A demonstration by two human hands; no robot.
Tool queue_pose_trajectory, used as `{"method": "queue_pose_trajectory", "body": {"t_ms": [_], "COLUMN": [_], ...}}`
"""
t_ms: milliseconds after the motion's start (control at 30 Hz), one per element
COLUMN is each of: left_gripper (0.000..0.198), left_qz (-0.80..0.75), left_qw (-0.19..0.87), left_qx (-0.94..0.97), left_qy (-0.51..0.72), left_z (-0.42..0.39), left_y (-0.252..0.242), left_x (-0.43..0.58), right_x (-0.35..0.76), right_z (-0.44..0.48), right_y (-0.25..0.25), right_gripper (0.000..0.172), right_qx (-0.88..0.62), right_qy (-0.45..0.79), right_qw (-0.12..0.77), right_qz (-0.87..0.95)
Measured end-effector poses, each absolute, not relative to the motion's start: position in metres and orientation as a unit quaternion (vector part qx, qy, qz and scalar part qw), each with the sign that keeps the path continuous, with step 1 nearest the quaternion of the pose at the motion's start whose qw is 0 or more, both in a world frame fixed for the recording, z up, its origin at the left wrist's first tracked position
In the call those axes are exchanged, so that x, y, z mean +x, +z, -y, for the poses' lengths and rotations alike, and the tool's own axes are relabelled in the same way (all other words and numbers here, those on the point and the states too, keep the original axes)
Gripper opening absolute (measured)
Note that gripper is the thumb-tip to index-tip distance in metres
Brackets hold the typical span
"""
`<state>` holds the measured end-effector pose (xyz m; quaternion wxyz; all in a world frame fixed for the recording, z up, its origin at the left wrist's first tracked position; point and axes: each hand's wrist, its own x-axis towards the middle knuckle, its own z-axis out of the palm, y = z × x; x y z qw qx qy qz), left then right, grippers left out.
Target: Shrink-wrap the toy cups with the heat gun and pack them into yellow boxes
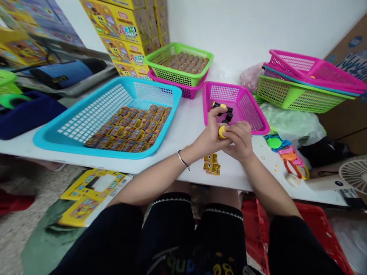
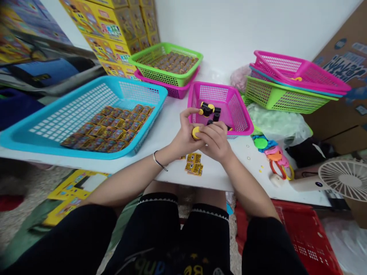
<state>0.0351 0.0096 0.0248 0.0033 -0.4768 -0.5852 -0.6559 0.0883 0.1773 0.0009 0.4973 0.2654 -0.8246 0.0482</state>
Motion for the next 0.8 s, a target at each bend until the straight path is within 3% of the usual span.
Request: {"method": "queue_pose_trajectory", "body": {"t_ms": [400, 500, 600, 700, 800], "left_gripper": [0.064, 0.062, 0.043, 0.018, 0.010], "left_qz": [0.609, 0.602, 0.638, 0.671, 0.736], "left_qw": [0.027, 0.114, 0.206, 0.186, 0.162], "left_qx": [-0.485, -0.525, -0.517, -0.535, -0.506], "left_qy": [-0.627, -0.590, -0.533, -0.479, -0.420], "left_z": [-0.016, -0.015, -0.002, 0.025, 0.065], "left_y": [0.016, 0.020, 0.036, 0.061, 0.089], "left_x": [0.031, 0.026, 0.034, 0.052, 0.051], "right_x": [0.084, 0.083, 0.085, 0.087, 0.088], "right_z": [-0.177, -0.181, -0.185, -0.190, -0.192], "right_y": [-0.002, 0.001, 0.005, 0.003, -0.001], "right_gripper": [0.027, 0.023, 0.028, 0.032, 0.027], "right_qx": [0.261, 0.267, 0.267, 0.220, 0.172], "right_qy": [0.059, 0.056, 0.054, 0.065, 0.073], "right_qw": [0.475, 0.513, 0.563, 0.538, 0.496], "right_qz": [0.838, 0.814, 0.781, 0.811, 0.848]}}
